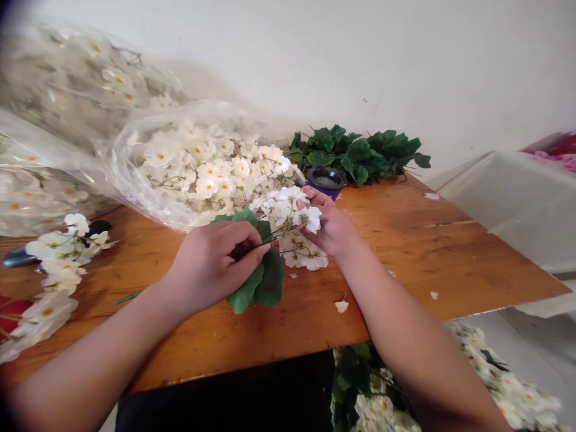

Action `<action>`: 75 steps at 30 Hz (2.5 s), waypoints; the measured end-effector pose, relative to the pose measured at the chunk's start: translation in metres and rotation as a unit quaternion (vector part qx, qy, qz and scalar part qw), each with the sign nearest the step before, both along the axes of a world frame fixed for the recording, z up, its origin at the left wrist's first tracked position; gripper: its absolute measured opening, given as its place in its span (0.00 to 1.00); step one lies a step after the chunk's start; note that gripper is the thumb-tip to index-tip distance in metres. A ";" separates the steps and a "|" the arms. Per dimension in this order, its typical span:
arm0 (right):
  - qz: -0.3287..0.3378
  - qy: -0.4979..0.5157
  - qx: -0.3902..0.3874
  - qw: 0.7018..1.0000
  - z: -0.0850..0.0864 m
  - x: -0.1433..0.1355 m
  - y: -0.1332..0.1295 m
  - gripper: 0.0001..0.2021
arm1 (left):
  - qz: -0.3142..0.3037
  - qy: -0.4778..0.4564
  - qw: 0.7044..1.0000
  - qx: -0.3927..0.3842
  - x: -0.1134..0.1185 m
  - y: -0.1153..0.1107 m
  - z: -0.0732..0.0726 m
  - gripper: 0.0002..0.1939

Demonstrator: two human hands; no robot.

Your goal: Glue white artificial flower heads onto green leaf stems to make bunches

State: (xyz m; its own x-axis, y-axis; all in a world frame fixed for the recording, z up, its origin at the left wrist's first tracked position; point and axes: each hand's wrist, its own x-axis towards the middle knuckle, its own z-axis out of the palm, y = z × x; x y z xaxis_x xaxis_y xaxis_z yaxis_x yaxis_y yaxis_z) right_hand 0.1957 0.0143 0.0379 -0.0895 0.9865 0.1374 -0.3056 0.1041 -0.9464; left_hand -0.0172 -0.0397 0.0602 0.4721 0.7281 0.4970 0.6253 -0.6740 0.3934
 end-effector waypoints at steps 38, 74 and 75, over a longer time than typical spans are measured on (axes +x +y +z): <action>-0.138 -0.419 0.374 0.816 0.008 -0.004 -0.017 0.20 | 0.119 0.123 0.985 -0.005 0.000 0.019 -0.023 0.14; 0.000 -0.654 0.451 0.607 0.000 -0.006 -0.011 0.09 | 0.028 0.165 0.986 0.019 -0.007 0.033 -0.031 0.16; -0.001 -0.658 0.454 0.601 0.000 -0.006 -0.012 0.09 | 0.024 0.171 0.985 0.022 -0.008 0.034 -0.033 0.16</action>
State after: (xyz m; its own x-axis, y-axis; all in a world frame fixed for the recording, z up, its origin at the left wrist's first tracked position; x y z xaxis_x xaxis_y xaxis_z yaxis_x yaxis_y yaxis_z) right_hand 0.1894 0.0027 0.0377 -0.7089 0.5587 0.4305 0.6462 0.7591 0.0788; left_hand -0.0251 -0.0057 0.0276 0.5827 0.7352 0.3462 0.7475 -0.6521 0.1266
